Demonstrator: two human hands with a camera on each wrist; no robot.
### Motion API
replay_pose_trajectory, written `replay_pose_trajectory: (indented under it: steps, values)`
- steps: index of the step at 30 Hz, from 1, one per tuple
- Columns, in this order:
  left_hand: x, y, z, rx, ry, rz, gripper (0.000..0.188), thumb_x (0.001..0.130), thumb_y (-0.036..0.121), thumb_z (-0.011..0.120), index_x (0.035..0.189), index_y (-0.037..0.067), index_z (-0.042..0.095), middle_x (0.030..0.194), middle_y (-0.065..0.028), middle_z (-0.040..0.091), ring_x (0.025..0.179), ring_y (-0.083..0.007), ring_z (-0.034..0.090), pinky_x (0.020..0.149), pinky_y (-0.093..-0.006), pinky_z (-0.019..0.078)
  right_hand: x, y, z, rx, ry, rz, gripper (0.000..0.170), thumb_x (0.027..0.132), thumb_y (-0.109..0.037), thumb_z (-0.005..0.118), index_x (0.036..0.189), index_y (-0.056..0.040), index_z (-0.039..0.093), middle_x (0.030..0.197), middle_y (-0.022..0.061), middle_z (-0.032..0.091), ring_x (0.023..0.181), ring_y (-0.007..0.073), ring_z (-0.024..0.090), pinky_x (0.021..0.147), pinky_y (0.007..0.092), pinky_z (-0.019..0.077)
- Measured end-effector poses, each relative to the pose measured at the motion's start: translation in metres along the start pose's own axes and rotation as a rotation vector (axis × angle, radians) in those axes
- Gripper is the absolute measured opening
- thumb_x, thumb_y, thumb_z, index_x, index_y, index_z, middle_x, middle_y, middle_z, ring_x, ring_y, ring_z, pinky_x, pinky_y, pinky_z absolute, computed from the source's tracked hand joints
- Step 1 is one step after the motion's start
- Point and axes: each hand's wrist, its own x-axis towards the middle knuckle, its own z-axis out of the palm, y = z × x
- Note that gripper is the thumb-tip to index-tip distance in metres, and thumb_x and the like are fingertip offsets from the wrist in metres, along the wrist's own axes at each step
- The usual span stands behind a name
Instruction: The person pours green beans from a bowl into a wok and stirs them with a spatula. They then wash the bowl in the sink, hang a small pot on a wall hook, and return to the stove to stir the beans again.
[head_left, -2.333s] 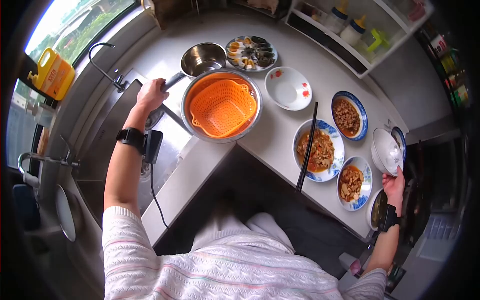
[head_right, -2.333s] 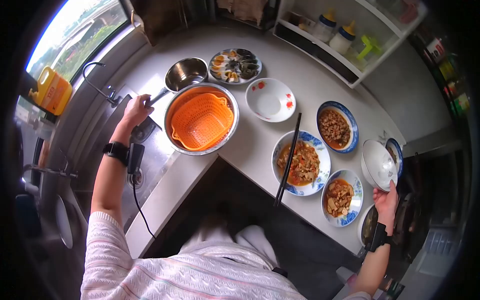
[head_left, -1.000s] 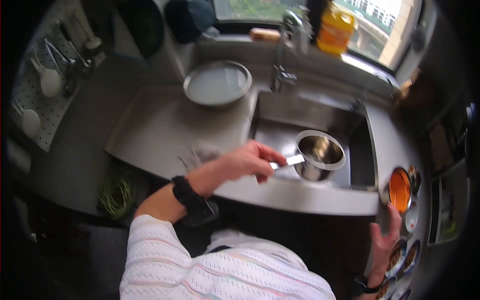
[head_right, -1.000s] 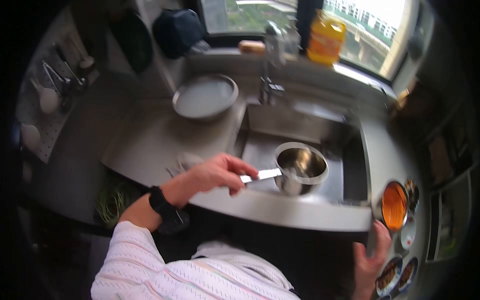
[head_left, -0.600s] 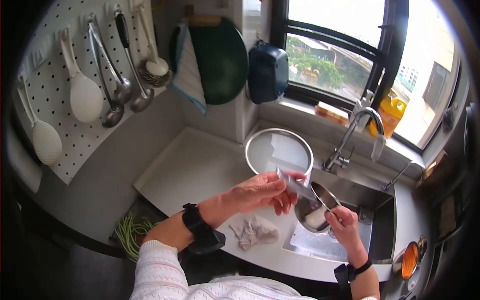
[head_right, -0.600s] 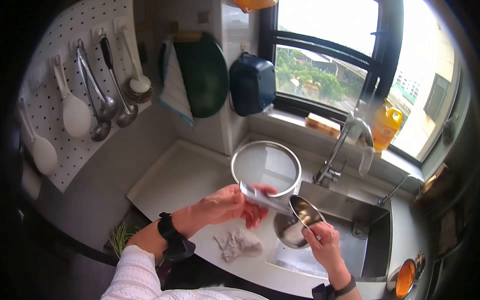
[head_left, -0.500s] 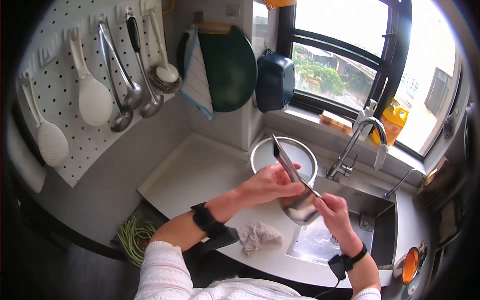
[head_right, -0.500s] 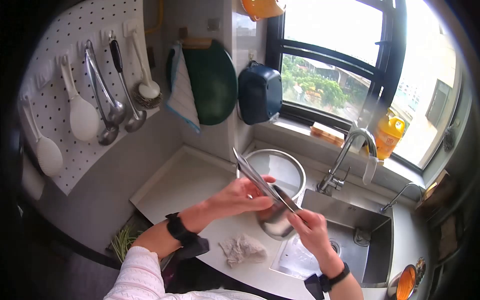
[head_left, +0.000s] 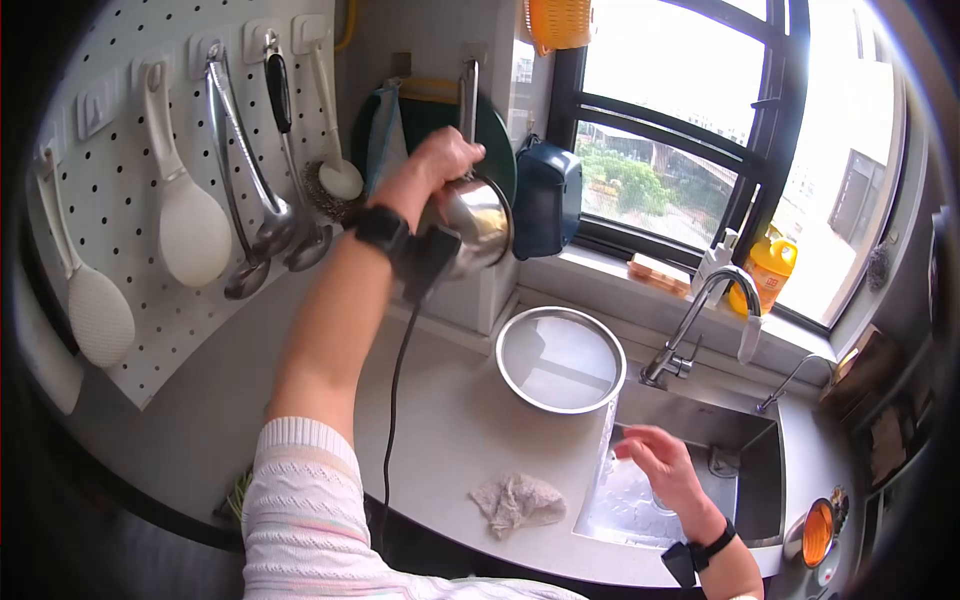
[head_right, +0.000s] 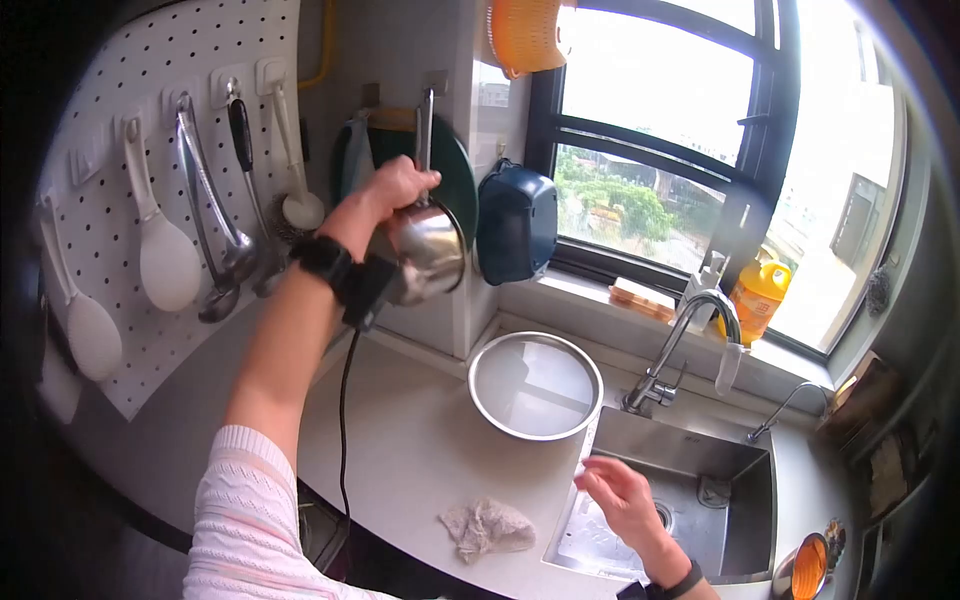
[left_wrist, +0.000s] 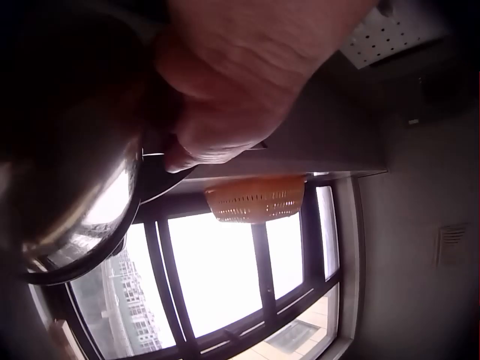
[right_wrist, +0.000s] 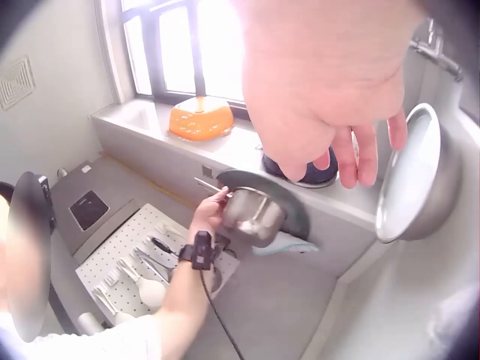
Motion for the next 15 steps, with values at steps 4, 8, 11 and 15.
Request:
replay_pose_trajectory:
  steps: [4,8,11,15]
  values:
    - [0.024,0.01,-0.015,0.151,0.053,0.02,0.04,0.078,0.035,0.056,0.094,-0.001,0.063,0.101,-0.0213,0.06,0.094,-0.0333,0.059,0.083,-0.0378,0.0457,-0.053,0.008,-0.021,0.004,0.158,0.162,0.024,0.086,-0.009,0.054,0.105,0.0051,0.054,0.087,0.0109,0.064,0.082,0.0144,0.061,0.075,0.0249,0.0474]
    - [0.036,0.007,-0.016,0.26,0.077,0.063,0.037,0.079,0.032,0.053,0.093,0.001,0.064,0.105,-0.0209,0.058,0.099,-0.0329,0.056,0.086,-0.0381,0.0442,-0.096,0.008,-0.034,-0.027,0.298,0.238,0.022,0.087,-0.011,0.053,0.103,0.003,0.055,0.083,0.011,0.065,0.077,0.0164,0.063,0.068,0.0238,0.0477]
    - [0.041,0.004,-0.01,0.223,0.112,0.007,0.032,0.078,0.028,0.052,0.092,0.001,0.064,0.104,-0.021,0.058,0.099,-0.033,0.056,0.086,-0.038,0.0442,-0.117,0.009,-0.038,-0.026,0.371,0.247,0.021,0.088,-0.014,0.052,0.101,0.0015,0.057,0.081,0.0105,0.065,0.074,0.0172,0.064,0.063,0.0231,0.0487]
    - [0.048,0.004,-0.005,0.488,0.09,0.069,0.024,0.075,0.015,0.051,0.089,0.003,0.066,0.101,-0.0209,0.059,0.097,-0.0333,0.057,0.083,-0.0391,0.046,-0.138,0.015,-0.046,-0.055,0.405,0.266,0.022,0.088,-0.016,0.053,0.101,0.0015,0.056,0.08,0.0106,0.065,0.072,0.0161,0.064,0.062,0.0228,0.0483]
